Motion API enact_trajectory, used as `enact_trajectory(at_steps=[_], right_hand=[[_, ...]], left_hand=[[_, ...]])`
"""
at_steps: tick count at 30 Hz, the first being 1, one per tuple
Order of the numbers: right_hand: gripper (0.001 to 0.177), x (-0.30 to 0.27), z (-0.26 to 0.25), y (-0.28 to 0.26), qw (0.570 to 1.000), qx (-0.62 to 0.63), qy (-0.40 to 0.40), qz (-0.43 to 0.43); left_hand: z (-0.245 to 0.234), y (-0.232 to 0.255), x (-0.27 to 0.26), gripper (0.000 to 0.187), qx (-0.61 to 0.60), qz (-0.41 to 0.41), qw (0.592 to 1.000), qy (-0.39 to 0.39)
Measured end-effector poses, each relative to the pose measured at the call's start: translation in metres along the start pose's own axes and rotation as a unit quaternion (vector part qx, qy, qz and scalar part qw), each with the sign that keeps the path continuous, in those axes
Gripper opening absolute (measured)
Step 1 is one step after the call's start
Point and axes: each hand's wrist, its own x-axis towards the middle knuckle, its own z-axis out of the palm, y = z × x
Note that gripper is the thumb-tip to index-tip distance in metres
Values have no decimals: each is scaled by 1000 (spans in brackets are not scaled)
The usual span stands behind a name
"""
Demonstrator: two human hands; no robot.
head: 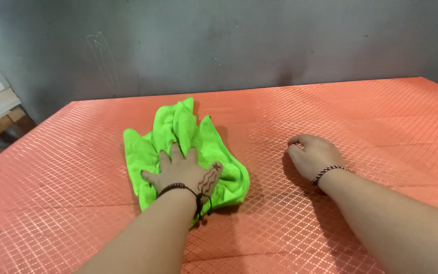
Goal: Wiping a table with a green microfiber cloth.
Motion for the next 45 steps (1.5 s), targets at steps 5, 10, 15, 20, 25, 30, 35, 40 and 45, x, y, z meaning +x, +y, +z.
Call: enact_trajectory(at_steps=[5,10,15,20,25,30,35,40,45], right_hand=[[41,-5,0,2,1000,28,-2,0],[41,3,10,16,999,33,7,-24],[42,12,18,29,987,145,65,-39],[41,31,33,48,922,384,26,-37],[43,21,21,37,938,340,54,-39],[49,6,10,24,969,230,75,-39],[57,-1,4,13,982,180,54,-17],[59,-3,-1,9,991,126,42,-27],[54,-6,-2,2,993,116,32,-17]], left_hand=[[-7,0,-38,88,20,25,999,-38],[-14,16,-91,102,58,74,992,-87],[3,41,-128,107,54,213,967,-131],[26,62,-99,100,22,300,950,-81],[25,90,-53,92,27,316,946,-62],[27,107,-8,91,40,280,957,-62],[24,103,19,89,27,254,966,-48],[19,90,42,88,17,206,978,-39],[11,51,60,84,4,138,990,-30]])
